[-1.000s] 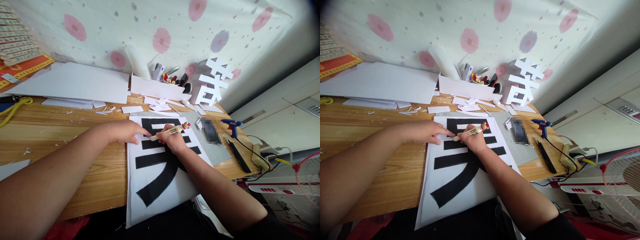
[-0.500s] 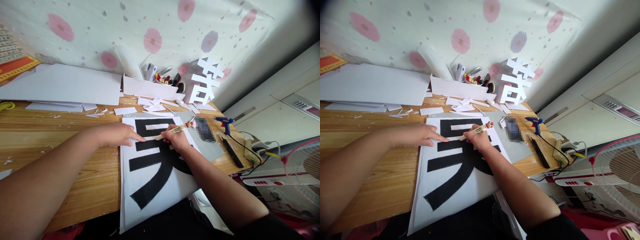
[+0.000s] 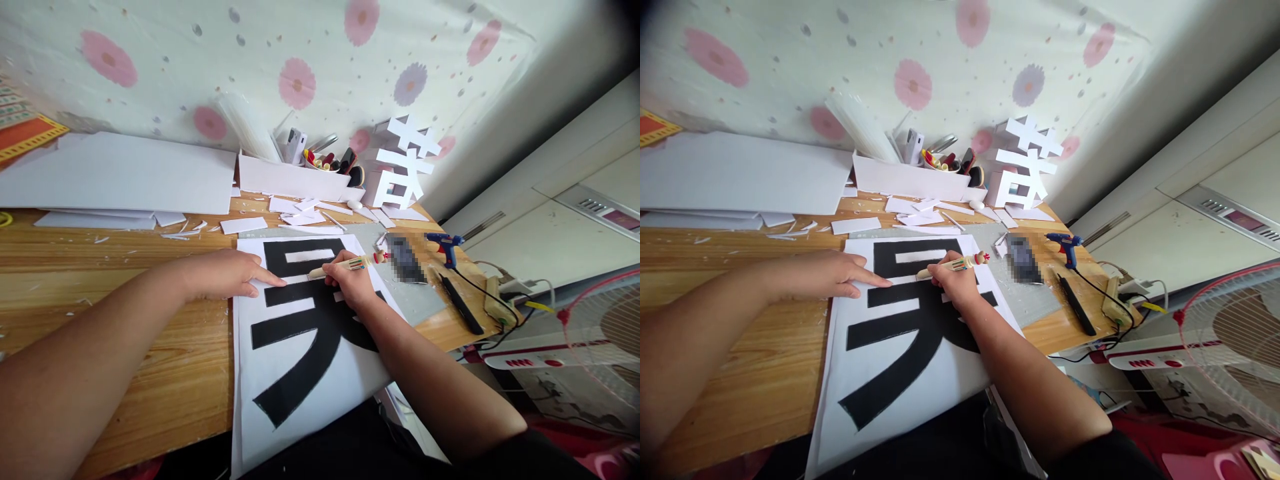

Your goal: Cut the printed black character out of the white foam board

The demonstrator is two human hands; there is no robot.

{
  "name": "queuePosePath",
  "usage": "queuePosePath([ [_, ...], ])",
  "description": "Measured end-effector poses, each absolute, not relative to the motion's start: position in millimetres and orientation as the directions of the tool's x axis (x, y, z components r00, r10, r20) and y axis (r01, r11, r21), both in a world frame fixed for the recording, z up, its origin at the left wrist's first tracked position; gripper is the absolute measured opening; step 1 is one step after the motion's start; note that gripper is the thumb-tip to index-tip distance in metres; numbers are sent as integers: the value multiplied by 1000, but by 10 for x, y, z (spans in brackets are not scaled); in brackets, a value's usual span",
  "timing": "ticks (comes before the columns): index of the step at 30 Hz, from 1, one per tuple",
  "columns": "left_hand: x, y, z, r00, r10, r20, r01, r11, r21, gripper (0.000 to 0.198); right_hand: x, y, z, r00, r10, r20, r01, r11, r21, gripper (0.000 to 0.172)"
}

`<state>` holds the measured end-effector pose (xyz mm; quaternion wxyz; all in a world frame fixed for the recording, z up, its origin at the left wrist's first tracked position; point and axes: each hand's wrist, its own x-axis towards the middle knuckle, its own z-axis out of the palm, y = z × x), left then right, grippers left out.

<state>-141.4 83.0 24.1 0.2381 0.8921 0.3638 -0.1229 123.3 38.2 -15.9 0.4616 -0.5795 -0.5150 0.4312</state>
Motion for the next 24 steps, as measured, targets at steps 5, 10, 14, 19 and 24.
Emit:
queuePosePath([
  [5,-1402,835,228,691,606,-393,722,-609,329,54,1209,387,-157,92,995,-22,198,-40,-979,23],
  [10,-1404,861,190,674,635,-378,739,-578,346,62,1204,384,-116,95,995,-38,265,-62,-962,23],
  [14,-1392,854,209,624,665,-410,781,-540,312,67,1220,362,-86,79,994,-73,299,-94,-950,23],
  [19,-1329,792,315,548,715,-433,836,-486,255,72,1268,366,-150,79,995,-54,279,-74,-957,23],
  [24,-1312,765,345,527,738,-420,850,-467,245,72,1182,450,-87,71,997,-38,174,-50,-983,24],
])
